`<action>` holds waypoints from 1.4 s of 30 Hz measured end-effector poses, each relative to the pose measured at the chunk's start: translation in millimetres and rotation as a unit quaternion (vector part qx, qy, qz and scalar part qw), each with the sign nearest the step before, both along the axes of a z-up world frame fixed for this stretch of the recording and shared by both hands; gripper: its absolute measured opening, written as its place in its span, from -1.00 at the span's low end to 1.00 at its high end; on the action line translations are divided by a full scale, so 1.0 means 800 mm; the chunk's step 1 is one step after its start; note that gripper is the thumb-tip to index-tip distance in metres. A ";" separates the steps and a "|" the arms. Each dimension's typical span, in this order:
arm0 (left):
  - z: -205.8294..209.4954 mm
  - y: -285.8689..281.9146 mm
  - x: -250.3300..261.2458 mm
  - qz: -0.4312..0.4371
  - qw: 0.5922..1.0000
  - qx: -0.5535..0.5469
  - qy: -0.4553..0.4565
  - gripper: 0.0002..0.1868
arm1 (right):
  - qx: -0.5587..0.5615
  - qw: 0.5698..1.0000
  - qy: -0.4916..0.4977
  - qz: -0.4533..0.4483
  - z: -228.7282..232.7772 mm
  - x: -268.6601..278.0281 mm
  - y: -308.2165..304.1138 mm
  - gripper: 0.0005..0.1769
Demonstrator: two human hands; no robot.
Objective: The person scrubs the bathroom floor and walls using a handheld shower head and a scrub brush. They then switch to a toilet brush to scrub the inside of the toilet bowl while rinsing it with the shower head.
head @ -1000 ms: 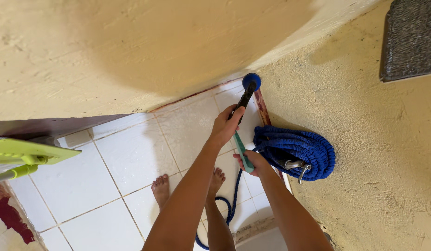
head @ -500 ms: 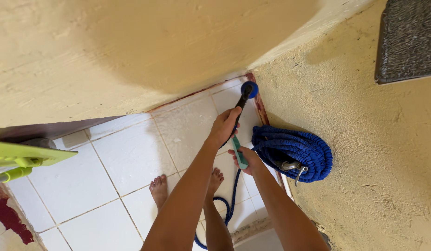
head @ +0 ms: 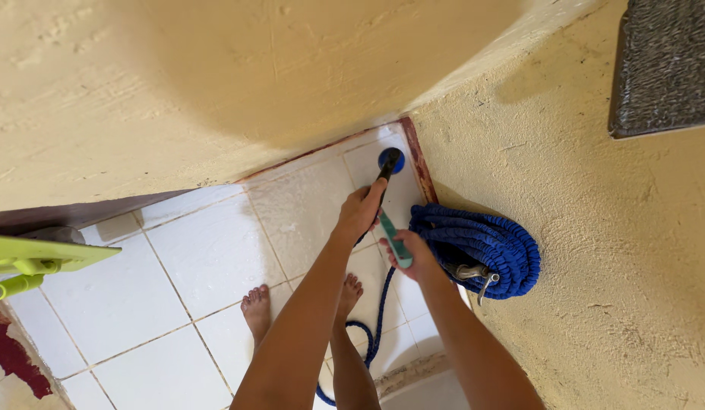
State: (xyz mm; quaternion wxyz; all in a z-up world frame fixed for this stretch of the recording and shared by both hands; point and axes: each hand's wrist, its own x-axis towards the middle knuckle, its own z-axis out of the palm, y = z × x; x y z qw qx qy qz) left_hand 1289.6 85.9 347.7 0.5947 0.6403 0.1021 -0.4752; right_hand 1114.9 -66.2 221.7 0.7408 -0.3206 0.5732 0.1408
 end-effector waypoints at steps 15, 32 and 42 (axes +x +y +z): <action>0.021 0.022 0.013 0.044 0.998 -0.009 0.037 -0.31 | -0.078 0.994 -0.068 -0.018 0.094 0.239 -0.164 -0.57; 0.052 0.113 -0.012 0.040 0.986 -0.128 0.098 -0.39 | -0.022 0.982 -0.180 -0.047 -0.040 0.191 -0.100 -0.65; 0.080 0.297 -0.128 0.080 0.982 -0.067 0.157 -0.38 | -0.030 0.994 -0.108 -0.012 -0.025 0.114 0.058 -0.70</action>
